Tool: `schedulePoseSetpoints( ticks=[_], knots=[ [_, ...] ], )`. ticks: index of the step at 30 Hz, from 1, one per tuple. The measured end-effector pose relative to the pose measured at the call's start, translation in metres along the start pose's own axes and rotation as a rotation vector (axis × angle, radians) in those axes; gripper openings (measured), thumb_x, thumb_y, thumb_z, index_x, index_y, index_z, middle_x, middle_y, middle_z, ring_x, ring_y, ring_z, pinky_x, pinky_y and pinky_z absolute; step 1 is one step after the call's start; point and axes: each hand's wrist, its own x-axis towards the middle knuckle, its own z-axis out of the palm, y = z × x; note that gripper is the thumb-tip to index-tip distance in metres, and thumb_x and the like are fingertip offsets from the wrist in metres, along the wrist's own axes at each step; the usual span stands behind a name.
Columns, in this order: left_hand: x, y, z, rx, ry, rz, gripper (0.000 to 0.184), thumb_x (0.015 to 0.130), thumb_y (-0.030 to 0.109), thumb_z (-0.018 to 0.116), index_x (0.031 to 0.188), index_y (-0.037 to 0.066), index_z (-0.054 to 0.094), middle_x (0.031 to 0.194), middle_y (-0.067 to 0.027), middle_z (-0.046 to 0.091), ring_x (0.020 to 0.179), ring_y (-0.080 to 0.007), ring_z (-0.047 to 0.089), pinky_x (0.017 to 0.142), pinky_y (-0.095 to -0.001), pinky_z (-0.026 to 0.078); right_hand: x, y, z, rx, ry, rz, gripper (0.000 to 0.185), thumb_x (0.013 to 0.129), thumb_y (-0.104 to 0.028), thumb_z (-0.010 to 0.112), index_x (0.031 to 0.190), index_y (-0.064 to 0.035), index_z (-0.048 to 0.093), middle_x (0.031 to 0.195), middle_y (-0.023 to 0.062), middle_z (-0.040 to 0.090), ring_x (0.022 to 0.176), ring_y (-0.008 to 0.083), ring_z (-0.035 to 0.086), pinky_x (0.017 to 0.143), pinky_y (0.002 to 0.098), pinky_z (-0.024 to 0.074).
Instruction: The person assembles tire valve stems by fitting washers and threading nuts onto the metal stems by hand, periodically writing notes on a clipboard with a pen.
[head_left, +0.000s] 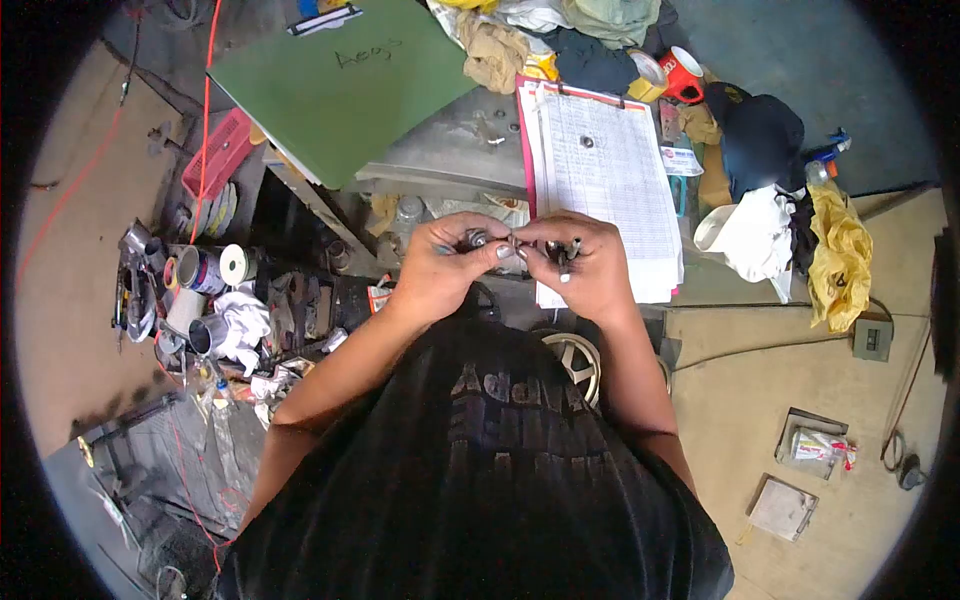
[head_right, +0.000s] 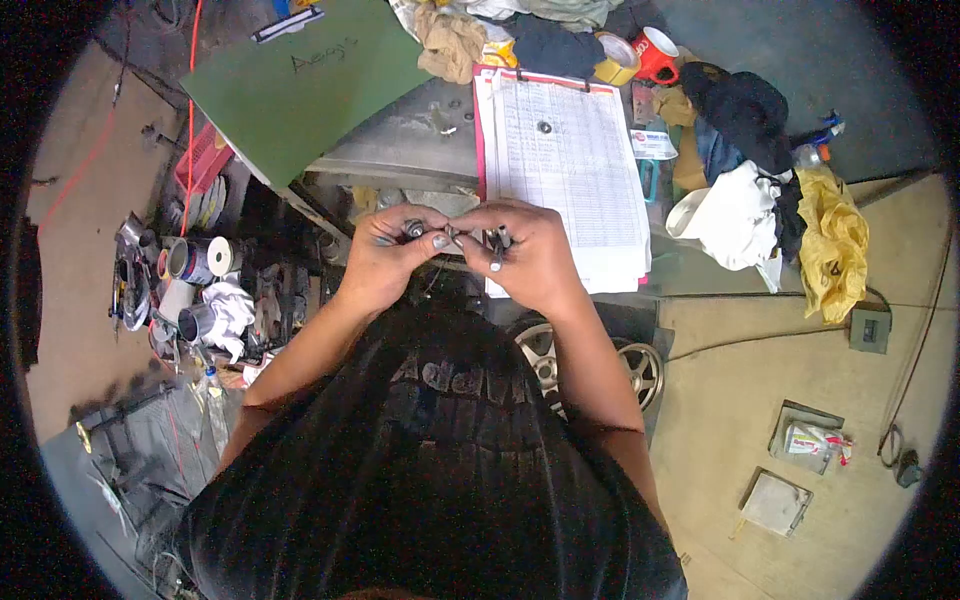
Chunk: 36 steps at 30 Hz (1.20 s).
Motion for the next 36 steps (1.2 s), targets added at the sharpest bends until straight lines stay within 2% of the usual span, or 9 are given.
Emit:
schedulePoseSetpoints(
  ticks=[1,2,8,15,18,26,30,32,36],
  knots=[
    [-0.001,0.001,0.000,0.123,0.024,0.105,0.017,0.089,0.008,0.074,0.102,-0.002,0.069,0.088,-0.0034,0.070,0.076,-0.0078,0.060,0.068,-0.0228,0.048,0.000,0.001,0.002,0.007,0.020,-0.015,0.020,0.077,-0.003,0.074,0.096,-0.0053,0.075,0.085,0.0114,0.072,0.075,0.0213,0.069,0.068,0.0316,0.0533],
    [-0.003,0.002,-0.002,0.109,0.022,0.111,0.018,0.088,0.007,0.075,0.102,-0.003,0.070,0.093,-0.0054,0.072,0.084,-0.0093,0.064,0.076,-0.0245,0.051,0.000,0.001,0.004,0.014,0.041,-0.033,0.019,0.077,-0.003,0.074,0.095,-0.0045,0.075,0.086,0.0119,0.072,0.076,0.0210,0.069,0.069,0.0309,0.0536],
    [-0.007,0.011,0.001,0.343,0.055,0.202,0.017,0.087,0.008,0.076,0.099,-0.002,0.070,0.090,-0.0052,0.073,0.082,-0.0093,0.064,0.075,-0.0250,0.051,-0.001,0.002,0.011,0.009,0.113,-0.124,0.020,0.072,0.000,0.077,0.091,-0.0034,0.073,0.086,0.0128,0.072,0.076,0.0228,0.071,0.069,0.0313,0.0551],
    [-0.007,0.004,0.008,0.305,0.114,0.183,0.019,0.087,0.008,0.076,0.101,-0.003,0.068,0.093,-0.0052,0.071,0.083,-0.0092,0.063,0.076,-0.0253,0.051,-0.003,0.005,0.020,-0.073,0.217,-0.194,0.023,0.070,0.002,0.076,0.092,-0.0043,0.070,0.087,0.0126,0.072,0.076,0.0241,0.071,0.066,0.0319,0.0561],
    [-0.006,-0.003,0.005,0.342,0.125,0.218,0.014,0.088,0.003,0.073,0.101,-0.001,0.069,0.090,-0.0030,0.070,0.079,-0.0067,0.060,0.071,-0.0244,0.050,-0.003,0.004,0.019,-0.079,0.235,-0.216,0.024,0.070,0.003,0.076,0.091,-0.0044,0.070,0.087,0.0124,0.072,0.076,0.0241,0.071,0.066,0.0319,0.0560],
    [-0.007,-0.005,0.010,0.258,0.089,0.209,0.019,0.089,0.005,0.073,0.104,-0.004,0.066,0.095,-0.0051,0.069,0.084,-0.0099,0.061,0.076,-0.0253,0.050,-0.003,0.014,0.018,-0.054,0.252,-0.226,0.023,0.070,0.002,0.075,0.092,-0.0048,0.071,0.087,0.0119,0.072,0.074,0.0232,0.070,0.065,0.0312,0.0551],
    [-0.007,0.001,0.009,0.208,0.077,0.209,0.019,0.089,0.005,0.073,0.104,-0.004,0.067,0.094,-0.0052,0.069,0.084,-0.0102,0.061,0.076,-0.0256,0.050,-0.003,0.008,0.015,0.005,0.226,-0.174,0.022,0.072,0.004,0.072,0.093,-0.0023,0.072,0.085,0.0095,0.071,0.071,0.0154,0.066,0.063,0.0264,0.0508],
    [-0.006,0.002,0.007,0.412,0.119,0.251,0.017,0.086,0.004,0.075,0.100,-0.003,0.069,0.091,-0.0064,0.070,0.082,-0.0117,0.062,0.075,-0.0267,0.049,-0.004,0.009,0.012,0.026,0.203,-0.134,0.022,0.073,0.004,0.072,0.094,-0.0022,0.072,0.086,0.0091,0.071,0.070,0.0140,0.065,0.062,0.0257,0.0496],
    [-0.004,0.011,0.005,0.563,0.086,0.315,0.016,0.083,0.004,0.077,0.096,-0.001,0.071,0.087,-0.0078,0.070,0.079,-0.0136,0.063,0.072,-0.0277,0.049,-0.009,0.012,0.010,0.086,0.149,-0.060,0.022,0.075,0.003,0.072,0.096,-0.0019,0.073,0.085,0.0082,0.071,0.067,0.0108,0.061,0.060,0.0248,0.0470]
  ],
)
